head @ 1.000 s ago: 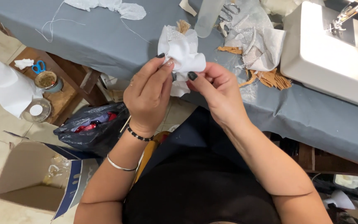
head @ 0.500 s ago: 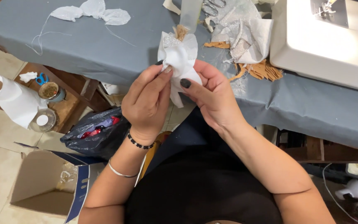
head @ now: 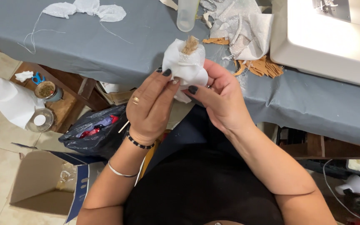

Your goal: A person is assembling a white fabric flower by folding petals around a center and using glue to secure them.

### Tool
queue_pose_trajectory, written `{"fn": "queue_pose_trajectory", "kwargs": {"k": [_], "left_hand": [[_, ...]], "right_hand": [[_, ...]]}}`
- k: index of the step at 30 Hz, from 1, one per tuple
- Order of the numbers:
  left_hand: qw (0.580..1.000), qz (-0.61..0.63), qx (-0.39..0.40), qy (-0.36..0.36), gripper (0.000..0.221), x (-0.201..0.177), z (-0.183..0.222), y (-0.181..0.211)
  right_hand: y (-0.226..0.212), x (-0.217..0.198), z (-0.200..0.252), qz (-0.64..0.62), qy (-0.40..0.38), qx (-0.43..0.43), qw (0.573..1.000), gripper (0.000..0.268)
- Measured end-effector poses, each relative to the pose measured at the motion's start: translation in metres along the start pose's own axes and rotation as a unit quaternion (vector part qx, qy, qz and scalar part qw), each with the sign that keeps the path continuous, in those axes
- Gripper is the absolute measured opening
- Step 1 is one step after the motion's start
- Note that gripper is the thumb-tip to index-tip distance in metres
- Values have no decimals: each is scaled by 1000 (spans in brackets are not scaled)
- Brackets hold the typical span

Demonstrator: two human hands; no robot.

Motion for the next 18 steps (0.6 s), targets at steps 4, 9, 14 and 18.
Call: {"fn": "queue_pose_trajectory", "kwargs": {"k": [4, 9, 14, 18], "left_hand": [[1000, 7, 21, -1, 5, -3, -3, 4], [997, 73, 29, -1, 5, -4, 13, 4], [997, 65, 49, -4, 14, -3, 11, 13], [996, 78, 43, -17, 15, -3, -1, 18]], "right_hand": [[-5, 0, 2, 37, 1, -3, 999, 55], [5, -14, 3, 74, -1, -8, 997, 54], [-2, -8, 3, 92, 3, -13, 996, 52], [-3, -11, 4, 111, 6, -7, 994, 44]]}}
Point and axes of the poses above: each hand's wrist, its own z-axis away from the middle knuckle, its own x-axis out of the palm, y = z × x, the point moved 7 cm from there along -z, towards the middle knuckle, and after that the axes turned 5 degrees about x, right-handed, at the moved point
